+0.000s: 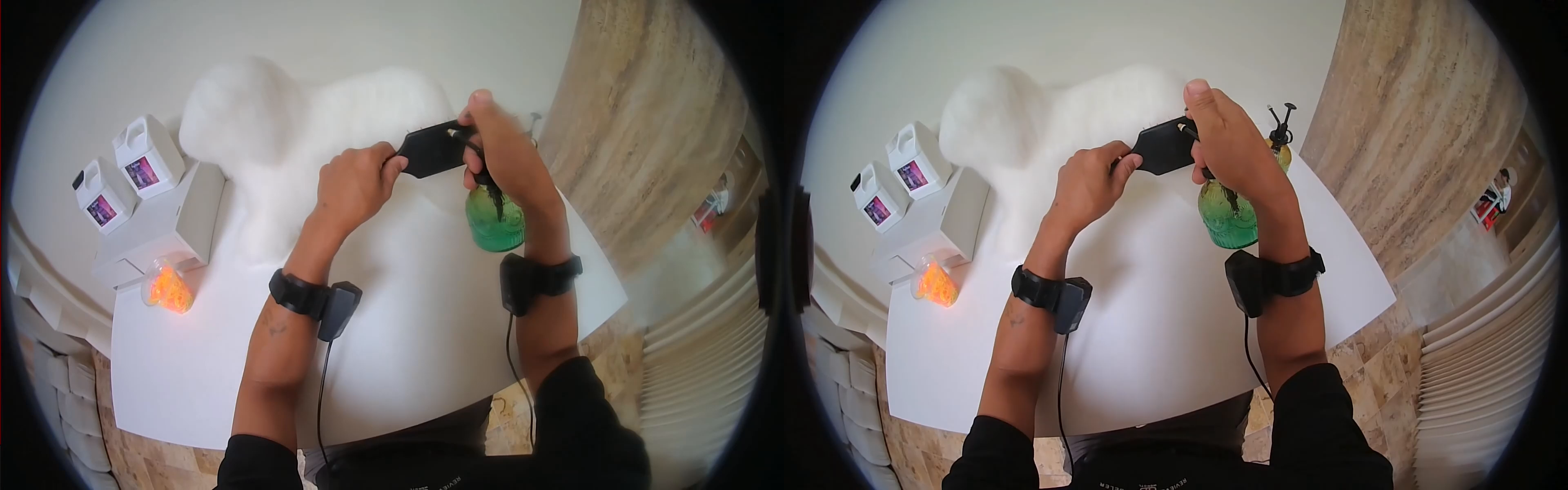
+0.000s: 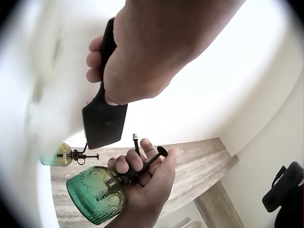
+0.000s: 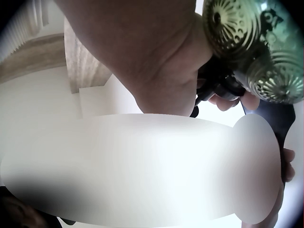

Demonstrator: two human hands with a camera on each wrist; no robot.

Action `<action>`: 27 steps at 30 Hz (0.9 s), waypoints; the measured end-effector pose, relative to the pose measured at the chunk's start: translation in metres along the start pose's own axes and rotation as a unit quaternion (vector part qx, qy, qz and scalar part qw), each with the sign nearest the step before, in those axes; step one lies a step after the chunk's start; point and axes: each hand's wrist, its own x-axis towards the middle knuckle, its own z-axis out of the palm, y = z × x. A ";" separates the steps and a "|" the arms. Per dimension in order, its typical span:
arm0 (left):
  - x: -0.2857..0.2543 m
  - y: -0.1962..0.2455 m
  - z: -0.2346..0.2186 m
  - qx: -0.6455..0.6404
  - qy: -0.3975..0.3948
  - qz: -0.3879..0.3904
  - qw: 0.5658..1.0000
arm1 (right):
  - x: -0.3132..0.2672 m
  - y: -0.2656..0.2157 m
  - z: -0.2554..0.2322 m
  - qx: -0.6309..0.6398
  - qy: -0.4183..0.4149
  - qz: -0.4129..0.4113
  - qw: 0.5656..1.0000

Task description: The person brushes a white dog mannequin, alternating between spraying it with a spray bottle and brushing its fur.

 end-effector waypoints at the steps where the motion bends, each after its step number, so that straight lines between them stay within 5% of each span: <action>1: 0.000 -0.001 0.000 0.001 0.000 0.000 1.000 | 0.000 0.000 0.001 -0.002 0.005 -0.015 1.000; 4: -0.003 -0.006 0.001 0.018 -0.076 0.014 0.997 | 0.000 -0.001 0.002 0.001 0.019 -0.028 0.999; 6: -0.007 -0.012 0.009 0.044 -0.231 0.088 0.968 | -0.001 -0.001 0.003 0.005 0.026 -0.031 0.999; 7: -0.008 -0.004 0.006 0.052 -0.276 0.056 0.958 | -0.001 -0.001 0.003 0.009 0.026 -0.030 0.999; 14: 0.000 -0.006 0.002 -0.029 -0.023 0.070 0.997 | 0.003 0.003 -0.001 0.013 0.009 -0.008 1.000; 18: -0.002 -0.002 -0.002 0.028 -0.047 0.006 0.998 | -0.001 0.000 0.002 0.000 0.008 -0.009 1.000; 22: -0.005 -0.012 0.008 0.059 -0.107 0.026 0.992 | 0.001 0.007 0.000 -0.002 0.017 -0.018 1.000; 24: -0.008 -0.015 0.012 0.047 -0.232 0.092 0.967 | 0.001 0.007 0.000 -0.002 0.007 -0.012 1.000; 25: -0.008 -0.007 0.009 0.049 -0.266 0.060 0.961 | -0.001 0.005 0.000 -0.001 0.018 -0.027 0.999; 27: -0.008 -0.008 0.009 0.031 -0.207 0.084 0.974 | -0.001 0.006 0.001 0.001 0.029 -0.041 0.999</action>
